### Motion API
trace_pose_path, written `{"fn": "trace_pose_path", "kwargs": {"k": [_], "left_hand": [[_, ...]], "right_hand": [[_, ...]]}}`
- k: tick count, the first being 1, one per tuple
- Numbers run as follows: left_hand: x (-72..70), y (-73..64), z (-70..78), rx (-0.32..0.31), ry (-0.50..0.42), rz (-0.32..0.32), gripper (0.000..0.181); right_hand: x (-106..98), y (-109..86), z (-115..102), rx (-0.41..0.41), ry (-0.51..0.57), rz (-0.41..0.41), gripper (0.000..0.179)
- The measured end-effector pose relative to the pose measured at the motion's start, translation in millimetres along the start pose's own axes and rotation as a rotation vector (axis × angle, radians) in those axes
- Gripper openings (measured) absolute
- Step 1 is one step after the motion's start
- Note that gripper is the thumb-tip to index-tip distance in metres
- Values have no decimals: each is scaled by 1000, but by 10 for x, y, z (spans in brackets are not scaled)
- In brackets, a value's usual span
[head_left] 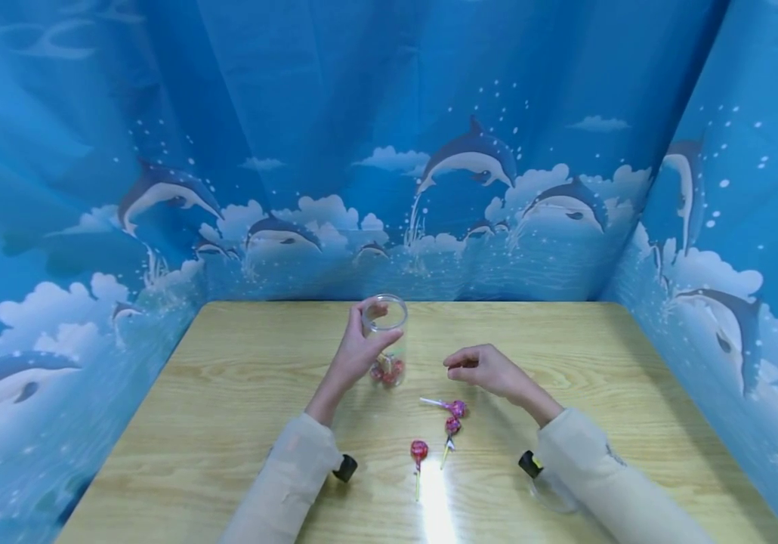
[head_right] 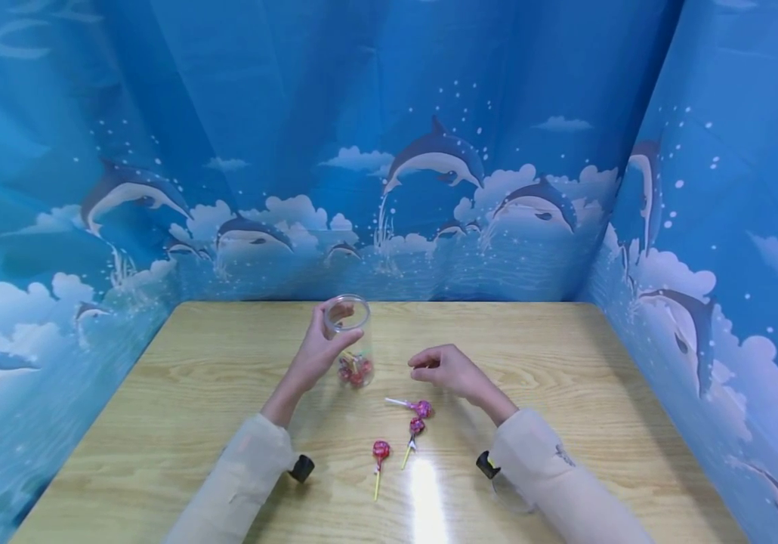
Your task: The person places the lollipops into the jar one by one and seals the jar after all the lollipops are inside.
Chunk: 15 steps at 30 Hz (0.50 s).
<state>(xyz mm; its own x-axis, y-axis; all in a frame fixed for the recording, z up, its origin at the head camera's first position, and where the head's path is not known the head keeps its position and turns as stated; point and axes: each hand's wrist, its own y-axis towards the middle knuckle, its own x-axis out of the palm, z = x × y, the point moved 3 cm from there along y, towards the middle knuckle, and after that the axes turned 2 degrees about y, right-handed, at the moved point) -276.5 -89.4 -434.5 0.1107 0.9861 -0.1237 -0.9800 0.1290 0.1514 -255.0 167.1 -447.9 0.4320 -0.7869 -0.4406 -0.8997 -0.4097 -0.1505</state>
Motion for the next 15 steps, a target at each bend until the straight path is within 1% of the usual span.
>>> {"fn": "trace_pose_path", "kwargs": {"k": [6,11,15], "left_hand": [[1,4,-10,-3,2,-1,75],[-6,4,-7,4,9,4,76],[-5,7,-9,11,12,0,76]], "right_hand": [[59,-147,196,7,-28,-14,30],[97,-240,277,14,-75,-20,25],[114,-301,321,17,-77,-21,22]]}}
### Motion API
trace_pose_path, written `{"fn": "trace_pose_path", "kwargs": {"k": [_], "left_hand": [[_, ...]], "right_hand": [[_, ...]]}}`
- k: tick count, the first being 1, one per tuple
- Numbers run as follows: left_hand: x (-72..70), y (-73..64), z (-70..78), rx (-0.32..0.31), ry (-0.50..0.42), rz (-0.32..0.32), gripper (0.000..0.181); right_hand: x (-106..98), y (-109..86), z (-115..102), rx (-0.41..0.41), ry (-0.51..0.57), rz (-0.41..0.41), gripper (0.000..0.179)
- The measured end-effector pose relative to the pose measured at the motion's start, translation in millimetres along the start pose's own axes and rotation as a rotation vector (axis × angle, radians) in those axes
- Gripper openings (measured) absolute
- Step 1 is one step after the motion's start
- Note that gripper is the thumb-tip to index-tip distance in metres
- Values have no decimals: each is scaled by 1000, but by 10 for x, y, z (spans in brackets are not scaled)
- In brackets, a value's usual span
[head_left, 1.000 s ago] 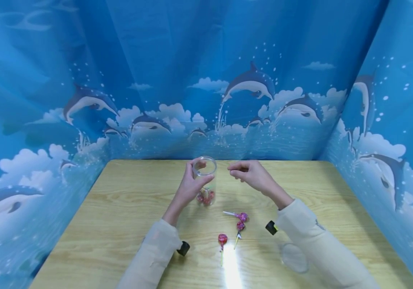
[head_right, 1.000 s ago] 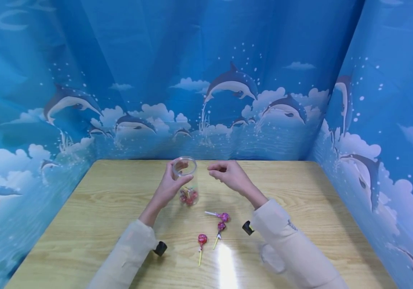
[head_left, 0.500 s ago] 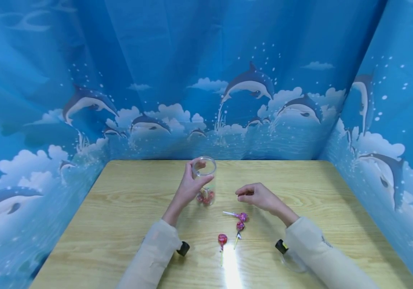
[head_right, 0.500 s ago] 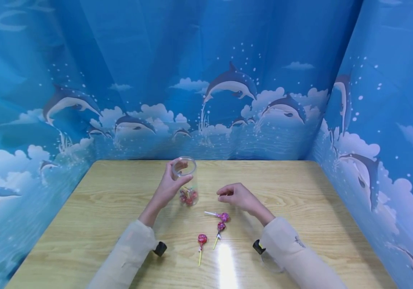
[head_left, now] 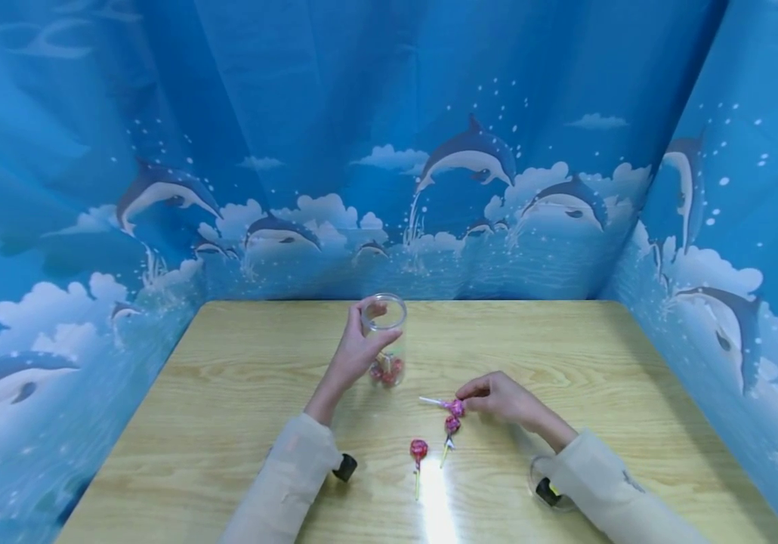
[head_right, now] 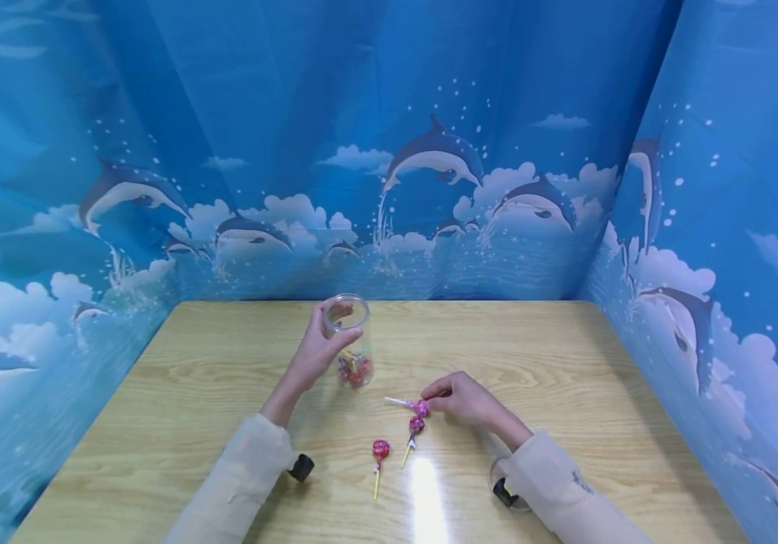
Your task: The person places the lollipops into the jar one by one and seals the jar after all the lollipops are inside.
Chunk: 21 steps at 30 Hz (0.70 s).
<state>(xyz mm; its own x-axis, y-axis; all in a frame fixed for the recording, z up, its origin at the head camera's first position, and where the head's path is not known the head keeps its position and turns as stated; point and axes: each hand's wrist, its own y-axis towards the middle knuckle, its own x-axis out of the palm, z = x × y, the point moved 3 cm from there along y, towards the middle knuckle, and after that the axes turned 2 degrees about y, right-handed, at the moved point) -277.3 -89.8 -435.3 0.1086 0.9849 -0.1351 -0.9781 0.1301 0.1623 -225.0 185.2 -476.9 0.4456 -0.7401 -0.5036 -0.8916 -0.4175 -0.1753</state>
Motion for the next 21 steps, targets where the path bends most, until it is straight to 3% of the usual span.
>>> {"fn": "trace_pose_path", "kwargs": {"k": [15,21], "left_hand": [[-4,0,-19,-13,-2,3,76],[1,7,-32,-8,-9,0,75]], "right_hand": [[-26,-196,59,39,45,-78,18],[-96,-162,83,17,69,-47,18]]}}
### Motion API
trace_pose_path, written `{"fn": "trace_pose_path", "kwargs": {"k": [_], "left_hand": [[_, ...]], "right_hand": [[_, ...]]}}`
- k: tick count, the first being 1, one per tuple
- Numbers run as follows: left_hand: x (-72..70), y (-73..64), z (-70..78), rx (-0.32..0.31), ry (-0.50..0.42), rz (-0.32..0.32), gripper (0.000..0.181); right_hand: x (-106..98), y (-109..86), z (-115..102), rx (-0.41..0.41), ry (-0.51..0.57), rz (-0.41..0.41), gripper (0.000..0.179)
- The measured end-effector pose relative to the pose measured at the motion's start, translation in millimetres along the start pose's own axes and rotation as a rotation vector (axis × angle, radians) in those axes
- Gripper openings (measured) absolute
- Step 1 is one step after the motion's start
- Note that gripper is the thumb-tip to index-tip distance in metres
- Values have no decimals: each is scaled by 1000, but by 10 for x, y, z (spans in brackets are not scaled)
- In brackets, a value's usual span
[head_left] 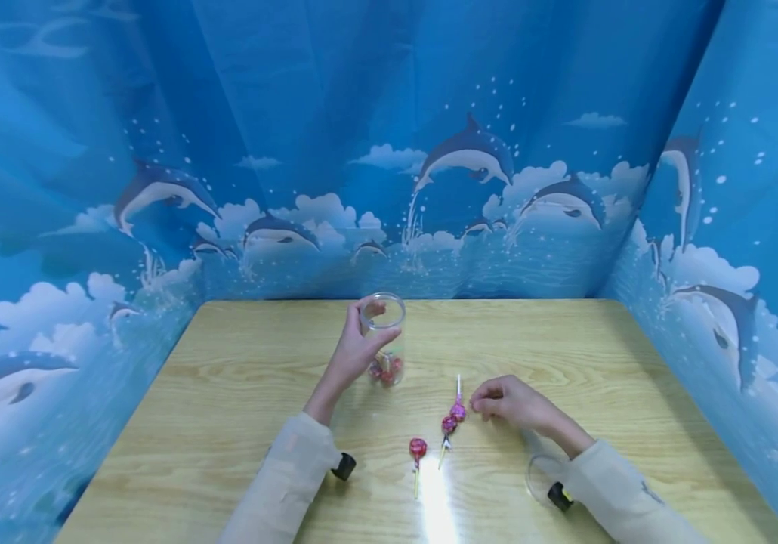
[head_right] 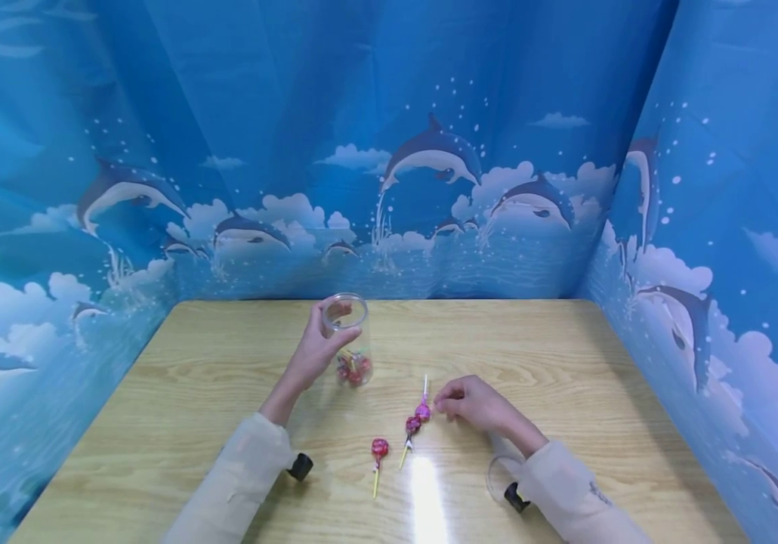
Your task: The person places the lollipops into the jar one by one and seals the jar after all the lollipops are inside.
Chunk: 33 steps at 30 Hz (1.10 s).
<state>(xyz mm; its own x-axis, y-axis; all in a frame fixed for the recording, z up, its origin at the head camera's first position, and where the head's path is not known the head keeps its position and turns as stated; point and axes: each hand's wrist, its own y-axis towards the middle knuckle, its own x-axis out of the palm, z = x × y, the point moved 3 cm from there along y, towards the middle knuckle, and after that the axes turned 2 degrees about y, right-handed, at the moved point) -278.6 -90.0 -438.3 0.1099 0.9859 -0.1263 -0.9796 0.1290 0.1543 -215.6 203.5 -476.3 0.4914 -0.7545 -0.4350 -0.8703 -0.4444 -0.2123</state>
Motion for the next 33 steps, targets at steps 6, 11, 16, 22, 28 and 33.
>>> {"fn": "trace_pose_path", "kwargs": {"k": [6,11,16,22,28,33], "left_hand": [[1,-4,11,7,-3,0,75],[5,-8,12,6,-5,3,74],[4,-6,11,8,-4,7,75],[7,-2,10,2,2,3,75],[1,-8,14,-3,4,11,76],[-2,-1,4,-8,7,9,76]], "right_hand": [[-45,137,-39,-43,-12,-1,35],[-31,274,-55,-72,-77,-10,43],[-15,366,-62,-54,-132,4,38],[-53,326,-44,45,-144,52,20],[-105,215,20,53,-133,60,10],[-139,122,80,91,-59,38,9]]}}
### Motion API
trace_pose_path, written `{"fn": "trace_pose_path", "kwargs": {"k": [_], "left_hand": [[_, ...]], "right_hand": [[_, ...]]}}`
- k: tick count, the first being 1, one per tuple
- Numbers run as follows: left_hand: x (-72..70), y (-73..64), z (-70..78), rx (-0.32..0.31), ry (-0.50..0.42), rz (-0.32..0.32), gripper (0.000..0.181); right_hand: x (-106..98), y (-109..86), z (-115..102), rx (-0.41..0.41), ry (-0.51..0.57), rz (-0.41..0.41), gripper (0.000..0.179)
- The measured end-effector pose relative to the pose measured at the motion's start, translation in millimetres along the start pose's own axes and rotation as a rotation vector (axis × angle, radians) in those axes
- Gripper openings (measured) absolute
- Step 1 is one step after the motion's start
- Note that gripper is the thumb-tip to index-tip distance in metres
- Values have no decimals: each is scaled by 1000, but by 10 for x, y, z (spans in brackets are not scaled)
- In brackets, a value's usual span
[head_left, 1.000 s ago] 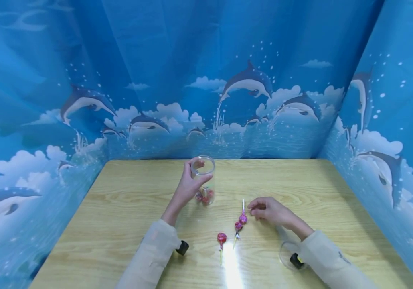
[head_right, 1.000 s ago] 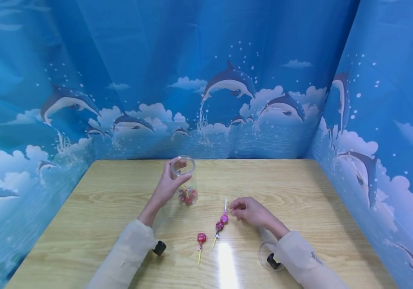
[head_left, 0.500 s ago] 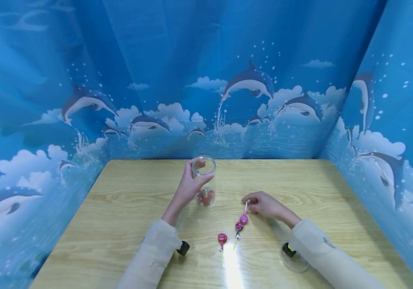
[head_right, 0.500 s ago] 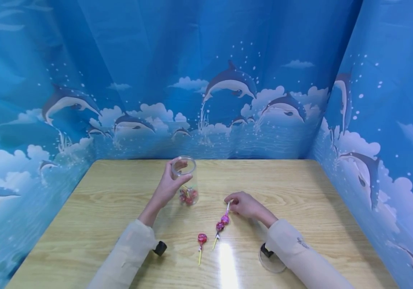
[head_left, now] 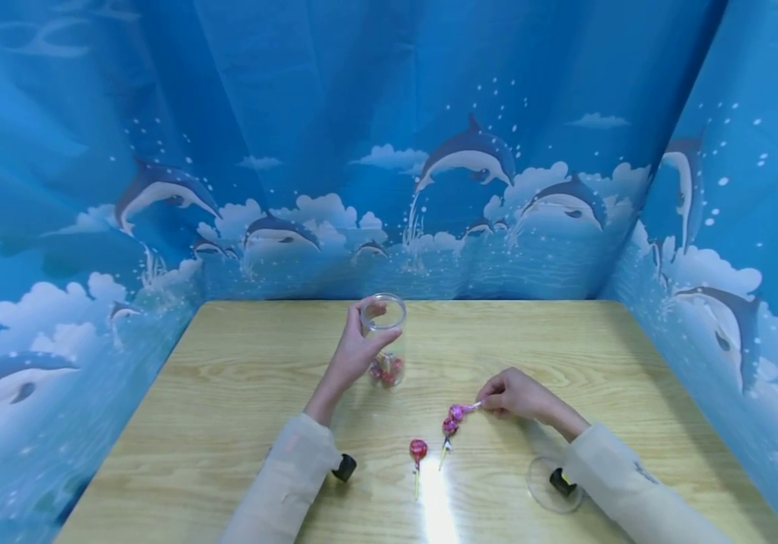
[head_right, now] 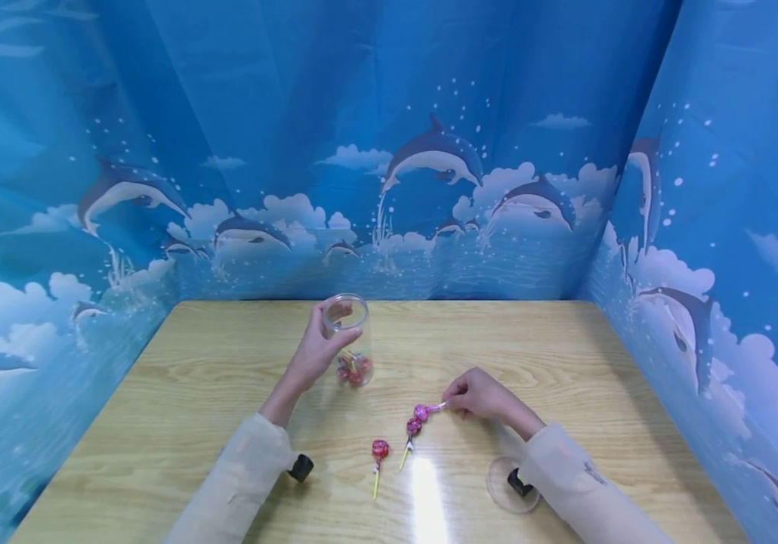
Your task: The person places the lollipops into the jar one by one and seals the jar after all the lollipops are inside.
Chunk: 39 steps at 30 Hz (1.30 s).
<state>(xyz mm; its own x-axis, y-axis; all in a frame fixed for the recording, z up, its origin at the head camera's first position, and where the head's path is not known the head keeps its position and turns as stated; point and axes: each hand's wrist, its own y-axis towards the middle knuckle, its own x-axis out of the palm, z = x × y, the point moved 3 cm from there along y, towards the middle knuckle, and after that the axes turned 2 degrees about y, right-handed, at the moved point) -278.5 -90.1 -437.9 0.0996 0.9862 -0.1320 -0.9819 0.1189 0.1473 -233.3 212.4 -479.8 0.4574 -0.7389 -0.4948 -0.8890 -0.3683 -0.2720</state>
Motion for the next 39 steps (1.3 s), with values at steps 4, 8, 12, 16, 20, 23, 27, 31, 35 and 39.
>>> {"fn": "trace_pose_path", "kwargs": {"k": [4,8,12,16,20,23,27,31,35,39], "left_hand": [[0,3,-4,4,0,-2,77],[2,1,1,6,4,-4,77],[2,-3,5,4,5,-2,76],[1,-10,6,3,7,-1,75],[1,-10,0,4,9,-2,75],[-1,-10,-7,3,9,-2,75],[-4,-16,-8,2,10,-1,74],[-4,-19,-5,4,12,0,74],[0,-20,6,3,19,-2,73],[4,-16,15,8,17,-3,73]], "right_hand": [[-52,-63,35,19,119,-10,13],[-123,-110,64,-1,206,4,21],[-202,-158,82,3,252,42,24],[-281,-222,67,-6,367,85,29],[-336,-293,37,-27,546,113,30],[-364,-349,-4,-53,641,125,27],[-399,-398,-69,-99,700,143,23],[-434,-423,-140,-127,744,150,17],[-465,-437,-207,-141,752,160,18],[-480,-430,-269,-139,734,171,16]]}}
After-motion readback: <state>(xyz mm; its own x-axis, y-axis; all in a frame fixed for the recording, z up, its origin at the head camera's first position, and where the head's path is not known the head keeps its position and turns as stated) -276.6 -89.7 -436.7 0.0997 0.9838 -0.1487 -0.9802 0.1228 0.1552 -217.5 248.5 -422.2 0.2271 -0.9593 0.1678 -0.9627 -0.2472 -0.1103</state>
